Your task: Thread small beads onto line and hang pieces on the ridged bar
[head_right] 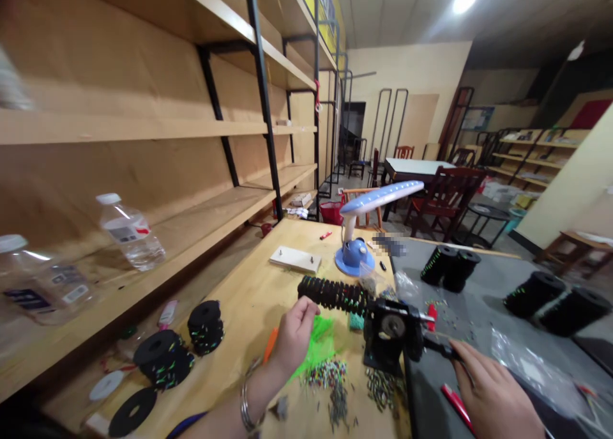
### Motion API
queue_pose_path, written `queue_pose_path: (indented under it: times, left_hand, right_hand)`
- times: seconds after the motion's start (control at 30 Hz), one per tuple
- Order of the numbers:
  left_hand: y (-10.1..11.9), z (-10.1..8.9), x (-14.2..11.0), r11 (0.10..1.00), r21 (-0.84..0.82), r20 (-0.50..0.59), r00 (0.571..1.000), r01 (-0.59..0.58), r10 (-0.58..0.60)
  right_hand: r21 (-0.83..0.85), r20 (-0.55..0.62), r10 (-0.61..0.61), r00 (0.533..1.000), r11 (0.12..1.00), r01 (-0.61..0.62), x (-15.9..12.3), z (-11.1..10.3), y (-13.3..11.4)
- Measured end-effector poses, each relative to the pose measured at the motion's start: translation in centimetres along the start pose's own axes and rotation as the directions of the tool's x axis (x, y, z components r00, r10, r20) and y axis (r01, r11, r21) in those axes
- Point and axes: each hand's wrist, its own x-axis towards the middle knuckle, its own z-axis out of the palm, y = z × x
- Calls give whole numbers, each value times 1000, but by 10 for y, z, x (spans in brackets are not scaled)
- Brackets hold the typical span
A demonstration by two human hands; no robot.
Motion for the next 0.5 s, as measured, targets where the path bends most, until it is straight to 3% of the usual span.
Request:
queue_pose_path:
  times: [0.07, 0.27, 0.4, 0.5]
  left_hand:
    - [0, -4, 0, 1000, 22, 25, 1000, 8, -8]
    - [-4, -12, 4, 998, 70, 74, 997, -4, -1]
    - [-4, -14, 4, 997, 78, 91, 996, -21, 14]
    - [-4, -16, 4, 997, 78, 99, 995, -27, 19]
  right_hand:
    - [-103, -9, -25, 1000, 994, 23, 3, -9, -10]
    - [-117, -73, -8, 997, 993, -1, 12, -20, -33]
    - [-139, -167, 93, 982, 983, -117, 3, -31, -53]
    - [-56, -239, 150, 959, 984, -168, -14, -37, -85]
